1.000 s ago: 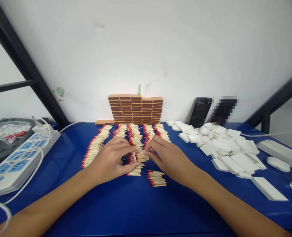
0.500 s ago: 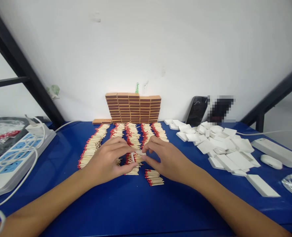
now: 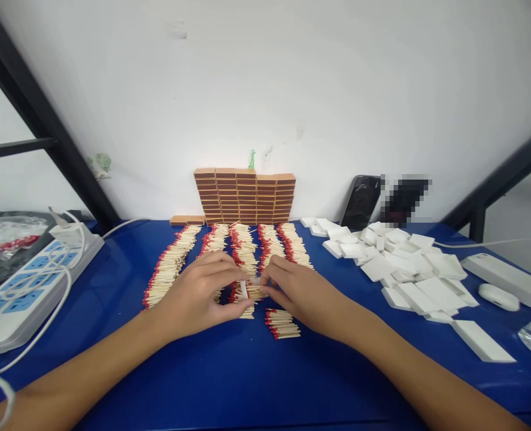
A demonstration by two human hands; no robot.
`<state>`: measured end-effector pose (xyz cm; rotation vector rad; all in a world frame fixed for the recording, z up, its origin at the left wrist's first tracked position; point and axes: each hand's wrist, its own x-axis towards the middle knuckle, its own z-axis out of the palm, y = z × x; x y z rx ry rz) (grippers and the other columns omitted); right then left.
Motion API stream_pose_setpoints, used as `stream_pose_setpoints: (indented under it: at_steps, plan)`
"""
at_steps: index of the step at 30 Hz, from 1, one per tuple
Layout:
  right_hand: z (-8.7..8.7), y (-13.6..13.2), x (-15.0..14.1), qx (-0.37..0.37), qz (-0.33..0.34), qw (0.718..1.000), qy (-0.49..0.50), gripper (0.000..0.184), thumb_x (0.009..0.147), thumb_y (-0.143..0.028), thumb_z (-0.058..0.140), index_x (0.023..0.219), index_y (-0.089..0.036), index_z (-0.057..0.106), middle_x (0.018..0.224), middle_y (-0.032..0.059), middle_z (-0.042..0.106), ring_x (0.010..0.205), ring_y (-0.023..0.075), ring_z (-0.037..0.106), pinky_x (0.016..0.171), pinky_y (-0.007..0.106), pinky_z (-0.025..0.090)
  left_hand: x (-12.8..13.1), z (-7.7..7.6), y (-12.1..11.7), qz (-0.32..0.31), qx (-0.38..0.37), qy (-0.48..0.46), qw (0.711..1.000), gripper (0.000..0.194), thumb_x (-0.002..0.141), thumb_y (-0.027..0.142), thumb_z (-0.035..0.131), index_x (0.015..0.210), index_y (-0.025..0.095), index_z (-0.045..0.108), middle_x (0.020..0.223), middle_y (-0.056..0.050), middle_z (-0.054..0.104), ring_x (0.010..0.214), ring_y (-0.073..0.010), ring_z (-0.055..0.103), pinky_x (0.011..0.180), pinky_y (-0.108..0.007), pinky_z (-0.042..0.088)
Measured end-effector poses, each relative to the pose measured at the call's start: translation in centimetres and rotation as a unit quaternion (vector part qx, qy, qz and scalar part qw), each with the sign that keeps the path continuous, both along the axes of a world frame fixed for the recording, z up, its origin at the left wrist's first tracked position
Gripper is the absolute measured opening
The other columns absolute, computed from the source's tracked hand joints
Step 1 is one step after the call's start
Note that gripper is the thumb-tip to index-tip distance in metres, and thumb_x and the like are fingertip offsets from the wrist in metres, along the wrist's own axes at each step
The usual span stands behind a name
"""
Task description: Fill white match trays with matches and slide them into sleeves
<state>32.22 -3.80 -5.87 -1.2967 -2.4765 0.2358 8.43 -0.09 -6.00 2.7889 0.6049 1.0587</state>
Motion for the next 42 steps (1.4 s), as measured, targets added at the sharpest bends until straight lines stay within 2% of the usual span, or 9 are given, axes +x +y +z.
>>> stream_pose_setpoints:
  at_steps: [8, 15, 20, 24, 34, 42]
  plan:
    - [-0.5, 0.4, -0.4, 0.02, -0.011, 1.0, -0.016, 0.003, 0.103, -0.017, 0.058, 0.1, -0.017, 0.059, 0.106, 0.0062, 0.063, 0.086, 0.0181, 0.065, 0.073, 0.032, 0.05, 0.0, 0.0, 0.0, -0.007, -0.017, -0.016, 1.0, 0.028, 0.085, 0.027, 0.08, 0.111, 0.021, 0.074, 0.092, -0.005, 0.076, 0.09, -0.0206, 0.069, 0.086, -0.037, 0.058]
    - [-0.3, 0.4, 0.3, 0.036, -0.002, 0.998, 0.051, 0.007, 0.103, -0.024, 0.06, 0.108, -0.019, 0.059, 0.106, 0.0051, 0.063, 0.091, 0.0192, 0.063, 0.078, 0.033, 0.05, 0.2, 0.5, 0.0, 0.011, -0.016, -0.058, 0.998, 0.027, 0.085, 0.026, 0.081, 0.111, 0.021, 0.075, 0.086, -0.005, 0.076, 0.086, -0.0198, 0.068, 0.08, -0.035, 0.057]
    - [-0.1, 0.5, 0.7, 0.052, -0.031, 0.996, 0.067, 0.007, 0.101, -0.026, 0.064, 0.103, -0.02, 0.062, 0.103, 0.0048, 0.064, 0.088, 0.0186, 0.063, 0.075, 0.032, 0.048, 0.3, 0.5, -0.1, 0.02, -0.038, -0.076, 0.996, 0.025, 0.083, 0.027, 0.083, 0.107, 0.021, 0.076, 0.089, -0.003, 0.077, 0.086, -0.0183, 0.067, 0.079, -0.033, 0.057]
    - [-0.1, 0.7, 0.8, 0.04, -0.033, 0.997, 0.065, 0.009, 0.101, -0.027, 0.064, 0.097, -0.019, 0.063, 0.1, 0.0041, 0.065, 0.084, 0.0169, 0.063, 0.074, 0.03, 0.047, 0.3, 0.4, -0.1, 0.026, -0.05, -0.072, 0.996, 0.024, 0.083, 0.027, 0.083, 0.105, 0.022, 0.076, 0.091, -0.004, 0.077, 0.088, -0.0194, 0.068, 0.081, -0.035, 0.058]
    - [-0.3, 0.9, 0.8, 0.048, -0.019, 0.996, 0.074, 0.006, 0.102, -0.025, 0.062, 0.098, -0.02, 0.062, 0.1, 0.004, 0.064, 0.083, 0.0154, 0.062, 0.076, 0.029, 0.048, 0.2, 0.4, 0.0, 0.034, -0.077, -0.074, 0.994, 0.023, 0.083, 0.03, 0.083, 0.104, 0.023, 0.078, 0.094, -0.005, 0.077, 0.089, -0.0205, 0.07, 0.081, -0.035, 0.058]
    - [0.4, 0.5, 1.0, 0.056, -0.012, 0.994, 0.088, 0.01, 0.099, -0.026, 0.067, 0.105, -0.019, 0.062, 0.102, 0.0043, 0.063, 0.083, 0.0161, 0.061, 0.072, 0.029, 0.047, 0.2, 0.3, 0.0, 0.035, -0.08, -0.075, 0.993, 0.025, 0.083, 0.03, 0.083, 0.106, 0.023, 0.078, 0.094, -0.004, 0.077, 0.09, -0.0193, 0.069, 0.082, -0.034, 0.058]
